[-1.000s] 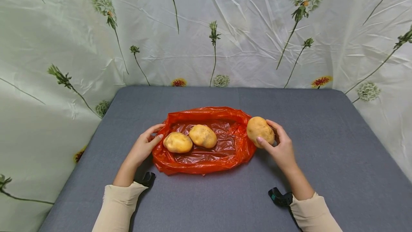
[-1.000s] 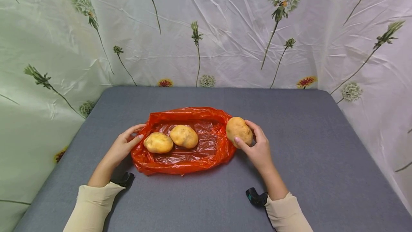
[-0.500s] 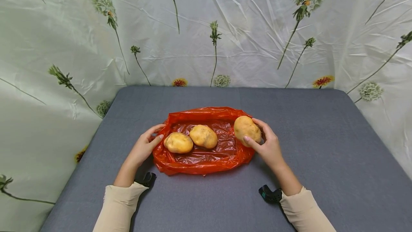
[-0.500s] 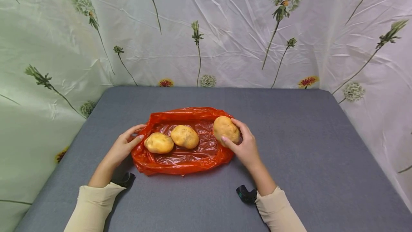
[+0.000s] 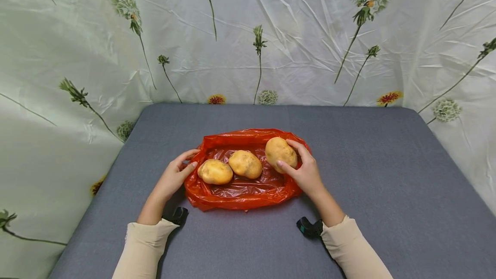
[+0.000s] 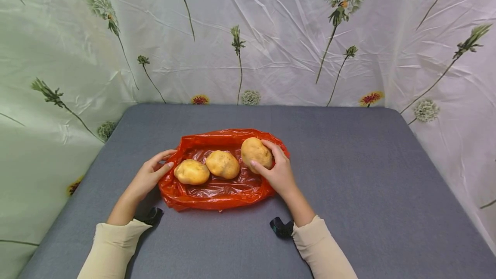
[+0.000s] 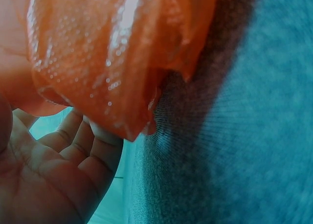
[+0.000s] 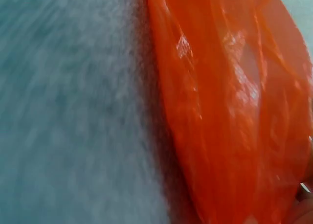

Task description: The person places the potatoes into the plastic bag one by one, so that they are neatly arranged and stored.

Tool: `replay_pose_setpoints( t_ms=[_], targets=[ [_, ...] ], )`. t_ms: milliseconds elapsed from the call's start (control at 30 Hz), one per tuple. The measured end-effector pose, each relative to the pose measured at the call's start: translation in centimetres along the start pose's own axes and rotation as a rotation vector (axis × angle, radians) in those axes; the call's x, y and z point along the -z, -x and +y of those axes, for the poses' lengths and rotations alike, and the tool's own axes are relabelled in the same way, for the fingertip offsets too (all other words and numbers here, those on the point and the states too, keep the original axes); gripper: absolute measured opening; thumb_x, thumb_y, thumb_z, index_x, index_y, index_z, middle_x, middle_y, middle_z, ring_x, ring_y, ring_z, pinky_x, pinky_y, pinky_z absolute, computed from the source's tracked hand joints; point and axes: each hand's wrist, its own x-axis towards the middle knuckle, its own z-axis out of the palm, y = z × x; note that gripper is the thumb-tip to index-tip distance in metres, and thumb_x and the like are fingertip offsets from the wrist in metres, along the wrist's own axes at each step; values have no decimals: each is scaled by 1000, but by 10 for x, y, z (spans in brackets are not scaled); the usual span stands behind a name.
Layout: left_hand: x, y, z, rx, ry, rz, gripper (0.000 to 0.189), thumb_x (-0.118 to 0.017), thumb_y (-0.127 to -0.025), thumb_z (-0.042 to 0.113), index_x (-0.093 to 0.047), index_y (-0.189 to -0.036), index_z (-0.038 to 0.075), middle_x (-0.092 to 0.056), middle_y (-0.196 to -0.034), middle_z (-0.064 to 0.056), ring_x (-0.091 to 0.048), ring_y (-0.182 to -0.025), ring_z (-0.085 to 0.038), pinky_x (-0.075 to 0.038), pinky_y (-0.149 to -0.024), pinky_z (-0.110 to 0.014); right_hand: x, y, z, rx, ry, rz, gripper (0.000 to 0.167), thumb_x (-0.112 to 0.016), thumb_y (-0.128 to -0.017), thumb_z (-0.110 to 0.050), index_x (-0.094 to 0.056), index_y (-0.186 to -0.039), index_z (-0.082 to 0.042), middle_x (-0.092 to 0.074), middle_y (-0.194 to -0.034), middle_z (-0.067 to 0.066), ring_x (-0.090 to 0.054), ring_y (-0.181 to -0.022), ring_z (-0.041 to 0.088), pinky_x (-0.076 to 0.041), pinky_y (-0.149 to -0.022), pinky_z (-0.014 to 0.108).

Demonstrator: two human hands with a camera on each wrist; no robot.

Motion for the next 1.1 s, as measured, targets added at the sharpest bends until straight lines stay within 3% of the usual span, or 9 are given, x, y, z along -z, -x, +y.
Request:
replay_pose_setpoints(
  t_ms=[333, 467, 600, 800, 1100],
  targets=[
    [-4, 7, 29, -3, -7, -4, 37, -48, -93, 5, -43, -129, 0, -46, -118, -24, -53, -78, -28, -48, -58, -30, -8, -6, 2, -27, 9, -35, 54, -72, -74, -3, -47, -121, 7, -50, -119, 22, -47, -107, 33, -38, -86, 46],
    [-4, 8, 32, -3, -14, -6, 36, -47, -93, 4, -43, -129, -1, -46, -118, -24, -54, -79, -30, -49, -59, -30, -9, -6, 4, -54, 7, -51, 54, -72, -75, -5, -47, -122, 7, -49, -120, 22, -46, -108, 33, -38, -86, 47],
    [-4, 8, 31, -9, -6, -7, 37, -48, -92, 4, -44, -128, -1, -46, -118, -24, -54, -79, -30, -49, -59, -30, -9, -5, 8, -77, 10, -74, 55, -71, -76, -6, -46, -123, 6, -49, -121, 21, -47, -107, 33, -38, -86, 47],
    [-4, 7, 30, -13, -15, -6, 37, -47, -93, 4, -43, -128, -1, -46, -118, -25, -53, -78, -29, -48, -59, -30, -16, -5, 44, -111, 14, -109, 58, -73, -76, -18, -47, -125, -4, -49, -123, 15, -46, -108, 28, -38, -87, 46],
    [0, 0, -1, -2, -7, 1, 39, -51, -93, 16, -45, -130, 10, -46, -119, -18, -54, -76, -24, -49, -58, -31, -19, -4, 59, -122, 70, -137, 58, -71, -77, -29, -47, -125, -7, -49, -123, 12, -47, -107, 25, -39, -86, 46]
  ],
)
